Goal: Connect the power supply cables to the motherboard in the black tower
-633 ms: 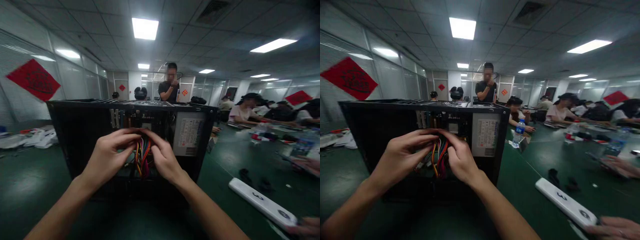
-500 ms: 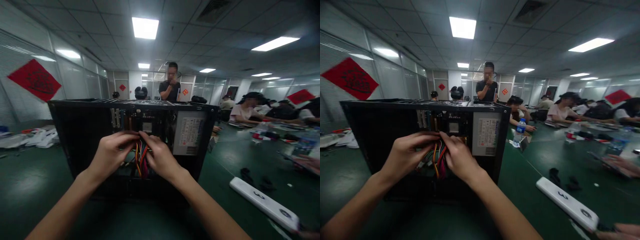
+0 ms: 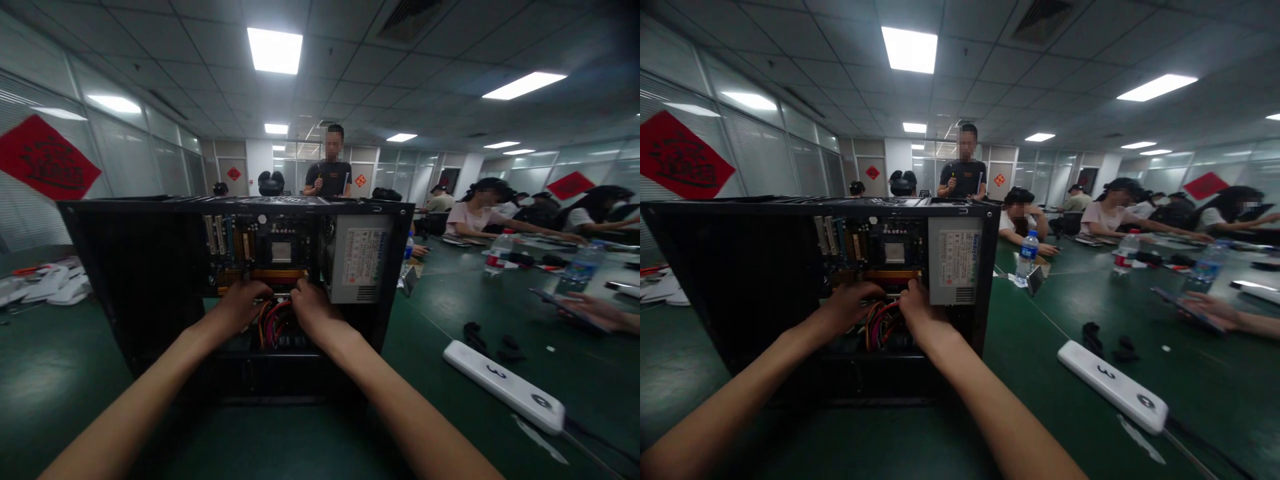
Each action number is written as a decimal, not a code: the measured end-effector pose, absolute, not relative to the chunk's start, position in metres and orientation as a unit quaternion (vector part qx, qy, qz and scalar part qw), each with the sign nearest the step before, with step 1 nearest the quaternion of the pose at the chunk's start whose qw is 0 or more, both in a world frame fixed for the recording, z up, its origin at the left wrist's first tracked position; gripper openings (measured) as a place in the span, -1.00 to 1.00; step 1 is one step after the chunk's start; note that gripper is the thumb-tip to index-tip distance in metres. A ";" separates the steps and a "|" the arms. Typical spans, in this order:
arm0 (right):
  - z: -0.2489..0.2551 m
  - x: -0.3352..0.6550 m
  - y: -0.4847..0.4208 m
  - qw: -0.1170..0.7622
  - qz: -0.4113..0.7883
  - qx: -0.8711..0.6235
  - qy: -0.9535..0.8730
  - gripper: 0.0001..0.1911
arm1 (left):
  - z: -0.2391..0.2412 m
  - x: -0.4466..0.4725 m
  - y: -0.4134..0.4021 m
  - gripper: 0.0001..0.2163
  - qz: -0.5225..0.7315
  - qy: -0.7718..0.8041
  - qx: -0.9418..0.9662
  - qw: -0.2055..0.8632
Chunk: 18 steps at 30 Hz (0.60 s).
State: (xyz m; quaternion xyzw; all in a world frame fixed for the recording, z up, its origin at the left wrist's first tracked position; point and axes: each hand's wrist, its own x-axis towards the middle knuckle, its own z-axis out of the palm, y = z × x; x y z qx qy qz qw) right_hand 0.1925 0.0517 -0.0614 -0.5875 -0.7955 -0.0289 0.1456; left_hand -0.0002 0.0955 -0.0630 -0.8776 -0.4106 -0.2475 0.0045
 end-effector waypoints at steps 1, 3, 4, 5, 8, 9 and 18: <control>-0.059 0.192 0.050 0.133 -0.033 -0.590 -0.796 -0.63 | -0.063 0.001 0.101 -0.81 -0.224 -0.399 -0.889 0.006; -0.055 0.190 0.047 0.109 -0.045 -0.589 -0.800 -0.63 | -0.064 0.002 0.110 -0.81 -0.197 -0.368 -0.909 0.015; -0.054 0.189 0.046 0.099 -0.049 -0.590 -0.800 -0.62 | -0.064 0.002 0.113 -0.80 -0.193 -0.355 -0.914 0.019; -0.052 0.188 0.044 0.090 -0.051 -0.591 -0.800 -0.61 | -0.065 0.001 0.115 -0.80 -0.194 -0.349 -0.917 0.023; -0.052 0.187 0.044 0.073 -0.058 -0.594 -0.799 -0.59 | -0.070 -0.001 0.116 -0.81 -0.209 -0.355 -0.911 0.025; -0.053 0.186 0.044 0.072 -0.062 -0.591 -0.801 -0.60 | -0.071 -0.001 0.115 -0.81 -0.214 -0.361 -0.907 0.024; -0.048 0.185 0.041 0.049 -0.047 -0.588 -0.806 -0.60 | -0.076 -0.003 0.114 -0.81 -0.223 -0.377 -0.899 0.022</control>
